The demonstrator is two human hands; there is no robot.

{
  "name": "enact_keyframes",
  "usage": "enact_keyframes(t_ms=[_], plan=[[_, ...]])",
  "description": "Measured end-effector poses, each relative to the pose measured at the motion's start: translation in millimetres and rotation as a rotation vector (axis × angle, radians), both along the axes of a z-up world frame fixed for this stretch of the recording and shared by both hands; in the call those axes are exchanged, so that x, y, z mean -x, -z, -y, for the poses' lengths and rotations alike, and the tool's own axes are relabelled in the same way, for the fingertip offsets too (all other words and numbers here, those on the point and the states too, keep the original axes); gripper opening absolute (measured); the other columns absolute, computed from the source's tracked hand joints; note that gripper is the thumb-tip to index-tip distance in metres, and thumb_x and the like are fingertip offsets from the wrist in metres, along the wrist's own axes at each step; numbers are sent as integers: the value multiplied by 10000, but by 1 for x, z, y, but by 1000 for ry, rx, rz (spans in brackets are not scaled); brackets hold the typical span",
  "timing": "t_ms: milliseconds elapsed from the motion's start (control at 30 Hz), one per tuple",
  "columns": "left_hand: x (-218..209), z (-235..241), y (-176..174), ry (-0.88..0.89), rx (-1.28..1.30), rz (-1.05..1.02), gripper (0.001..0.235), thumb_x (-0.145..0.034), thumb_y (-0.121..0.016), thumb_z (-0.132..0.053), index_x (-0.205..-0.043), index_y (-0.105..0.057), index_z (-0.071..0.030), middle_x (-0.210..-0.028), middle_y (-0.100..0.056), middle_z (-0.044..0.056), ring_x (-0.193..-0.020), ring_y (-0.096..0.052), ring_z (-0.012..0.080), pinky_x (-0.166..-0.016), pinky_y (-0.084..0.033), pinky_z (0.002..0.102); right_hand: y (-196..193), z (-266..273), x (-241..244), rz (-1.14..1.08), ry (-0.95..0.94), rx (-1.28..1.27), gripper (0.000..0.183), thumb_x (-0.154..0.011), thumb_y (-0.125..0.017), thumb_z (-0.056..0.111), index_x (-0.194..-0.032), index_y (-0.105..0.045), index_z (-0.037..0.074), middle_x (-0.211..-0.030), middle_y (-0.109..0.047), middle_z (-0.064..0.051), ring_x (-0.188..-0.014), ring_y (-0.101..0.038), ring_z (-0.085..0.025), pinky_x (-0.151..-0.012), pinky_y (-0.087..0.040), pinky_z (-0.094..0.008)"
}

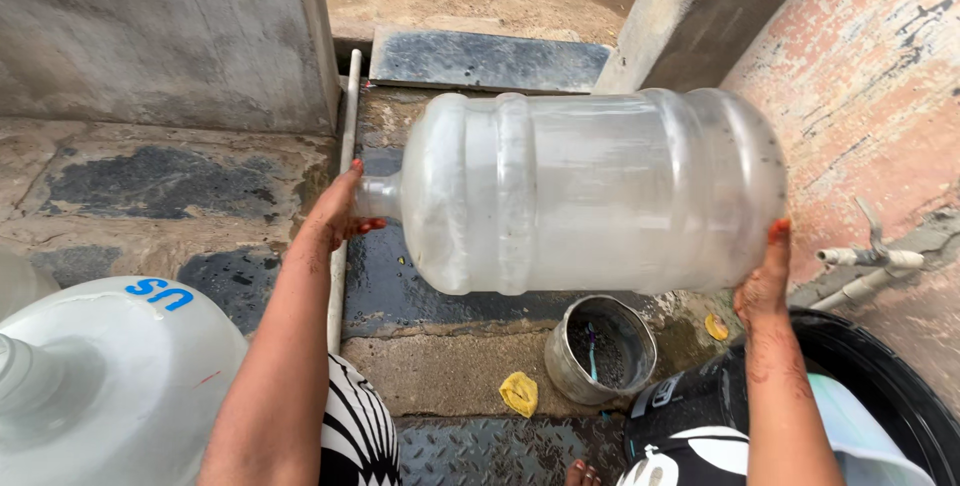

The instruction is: The person washes the exterior of a large plastic water jug using a sponge and then shakes the jug to rinse its interior.

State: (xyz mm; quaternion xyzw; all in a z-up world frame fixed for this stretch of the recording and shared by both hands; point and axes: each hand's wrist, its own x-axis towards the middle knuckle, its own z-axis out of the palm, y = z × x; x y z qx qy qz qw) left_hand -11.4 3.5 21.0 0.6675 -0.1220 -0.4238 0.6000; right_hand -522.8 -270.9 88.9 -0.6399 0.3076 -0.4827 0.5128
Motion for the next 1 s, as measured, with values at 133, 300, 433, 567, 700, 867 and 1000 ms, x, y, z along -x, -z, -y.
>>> enact_keyframes(t_ms=[133,300,433,567,700,867,1000], plan=[[-18,8,31,-13,-146,78,570,-987,-427,-614,-1229,-548,-113,-818,-661,119,-572,-628,180,-482,-513,301,11,6,-1,-138,40,-130,1240,-742,-511,903,-1612,-222,67,-1564,-389,-253,-1412,-462,-382,-1123,-447,-551],[-17,10,52,28,-374,20,577,-1050,-434,-561,-1190,-580,-21,-747,-638,92,-547,-604,150,-450,-537,283,19,1,-9,-203,56,-338,1135,-783,-490,858,-1599,-271,99,-1569,-418,-218,-1403,-477,-362,-1102,-439,-536],[-10,5,22,41,-232,100,505,-1044,-419,-501,-1244,-551,-56,-744,-620,86,-514,-564,141,-462,-514,297,14,-1,-1,-185,70,-185,1073,-820,-434,841,-1597,-286,115,-1539,-414,-213,-1395,-469,-344,-1071,-461,-549],[4,-10,-29,9,253,232,531,-1018,-485,-471,-1372,-435,-79,-947,-642,105,-642,-639,163,-551,-577,310,3,8,15,129,15,-68,1015,-885,-465,835,-1524,-401,49,-1522,-451,-243,-1412,-504,-359,-1130,-494,-579],[9,-16,-47,19,438,75,539,-928,-503,-389,-1389,-440,-115,-1084,-654,134,-762,-759,231,-648,-668,315,5,14,21,134,46,-4,962,-927,-455,827,-1464,-516,31,-1452,-542,-224,-1374,-545,-341,-1138,-484,-557],[-1,1,-5,-60,2,3,557,-988,-457,-504,-1303,-498,-46,-1022,-695,209,-694,-729,263,-554,-624,327,23,11,1,-94,87,9,802,-940,-646,647,-1444,-487,45,-1363,-566,-115,-1237,-575,-238,-1037,-489,-452],[-19,4,18,-63,-80,-8,541,-986,-460,-490,-1239,-552,-20,-948,-699,210,-649,-709,271,-516,-616,342,27,5,-12,-117,107,-161,717,-845,-806,488,-1315,-600,-12,-1209,-665,-131,-1059,-661,-211,-926,-559,-375]])
